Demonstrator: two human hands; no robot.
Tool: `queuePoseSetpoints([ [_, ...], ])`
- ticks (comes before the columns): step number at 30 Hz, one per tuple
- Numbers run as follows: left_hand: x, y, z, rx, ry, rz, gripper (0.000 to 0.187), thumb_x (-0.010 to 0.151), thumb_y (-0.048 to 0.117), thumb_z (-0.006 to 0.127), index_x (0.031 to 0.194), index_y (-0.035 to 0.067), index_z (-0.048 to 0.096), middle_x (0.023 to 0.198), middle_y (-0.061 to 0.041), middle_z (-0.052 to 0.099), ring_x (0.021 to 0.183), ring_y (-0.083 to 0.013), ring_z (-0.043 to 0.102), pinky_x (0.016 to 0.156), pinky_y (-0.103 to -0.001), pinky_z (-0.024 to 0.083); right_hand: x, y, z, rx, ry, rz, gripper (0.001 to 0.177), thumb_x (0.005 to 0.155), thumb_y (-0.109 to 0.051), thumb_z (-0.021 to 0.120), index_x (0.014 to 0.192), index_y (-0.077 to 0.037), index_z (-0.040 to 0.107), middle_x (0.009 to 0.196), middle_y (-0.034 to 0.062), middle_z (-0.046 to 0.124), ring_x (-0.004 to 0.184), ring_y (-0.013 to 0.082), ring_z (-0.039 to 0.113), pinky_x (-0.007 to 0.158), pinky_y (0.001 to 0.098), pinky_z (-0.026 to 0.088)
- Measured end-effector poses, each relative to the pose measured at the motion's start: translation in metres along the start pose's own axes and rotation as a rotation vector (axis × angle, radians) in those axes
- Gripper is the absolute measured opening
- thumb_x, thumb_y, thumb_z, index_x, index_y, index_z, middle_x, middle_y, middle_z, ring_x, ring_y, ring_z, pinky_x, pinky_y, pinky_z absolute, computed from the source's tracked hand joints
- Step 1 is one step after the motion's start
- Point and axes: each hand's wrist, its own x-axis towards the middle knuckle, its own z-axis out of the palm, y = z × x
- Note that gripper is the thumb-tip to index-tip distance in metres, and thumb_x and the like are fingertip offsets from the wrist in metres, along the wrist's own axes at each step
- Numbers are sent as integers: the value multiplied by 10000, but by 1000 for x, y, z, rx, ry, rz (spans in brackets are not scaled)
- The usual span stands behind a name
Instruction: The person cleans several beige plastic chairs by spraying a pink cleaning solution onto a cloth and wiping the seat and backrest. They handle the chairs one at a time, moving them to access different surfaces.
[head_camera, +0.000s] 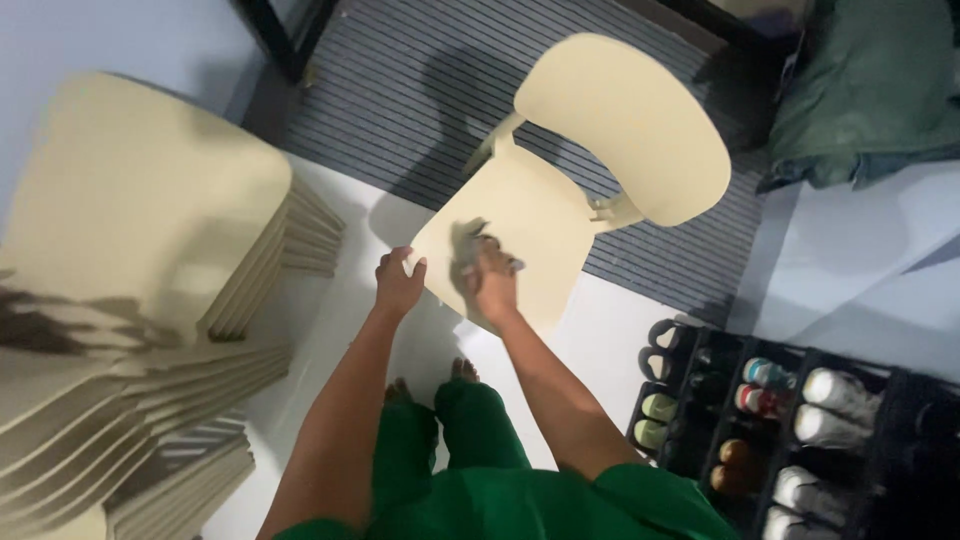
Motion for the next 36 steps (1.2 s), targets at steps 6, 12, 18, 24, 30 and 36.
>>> queuePoseSetpoints([
  [6, 21, -37, 33, 39, 17, -71, 577, 948, 314, 643, 1402, -5, 485, 1359, -293, 512, 1235, -473, 470, 1058, -537, 387, 7, 2, 44, -260, -286, -36, 543, 972, -493, 425, 1505, -402, 384, 1650, 36, 284, 1508, 349, 215, 1057, 816, 123],
  [12, 27, -40, 60, -306, 16, -113, 540, 1062, 395, 395, 1396, -14, 508, 1334, -265, 593, 1233, -401, 558, 1062, -478, 415, 72, 148, 50, -205, 247, 225, 605, 995, -408, 459, 1523, -115, 486, 1574, 241, 396, 1464, 436, 327, 1116, 750, 136],
  [18, 30, -66, 94, -760, 153, -66, 543, 1143, 410, 345, 1339, -35, 588, 1227, -171, 654, 1129, -258, 608, 1013, -383, 483, 86, 77, 128, -324, 193, -265, 590, 997, -309, 475, 1541, -89, 415, 1592, 178, 393, 1476, 414, 320, 1159, 651, 180],
  [24, 40, -75, 108, -917, 263, 2, 519, 1102, 423, 366, 1258, 2, 626, 1209, -96, 662, 1095, -190, 616, 974, -345, 493, 105, 103, 119, 38, 19, -482, 497, 1032, -304, 436, 1497, -146, 511, 1572, 128, 544, 1495, 315, 491, 1221, 491, 335],
  [30, 41, -59, 104, -686, 370, 78, 529, 1113, 410, 347, 1181, -11, 661, 1101, -138, 704, 1014, -208, 650, 927, -355, 511, 189, 189, 79, -216, 379, -383, 525, 1023, -304, 542, 1424, 31, 498, 1434, 295, 538, 1353, 499, 456, 1161, 626, 296],
  [36, 27, -27, 89, -679, 389, 218, 473, 1124, 335, 350, 1191, -17, 660, 1055, -126, 726, 958, -205, 681, 873, -339, 546, 89, 102, 87, -110, 114, -669, 607, 872, -263, 608, 1436, -51, 528, 1462, 230, 548, 1352, 426, 508, 1119, 524, 377],
])
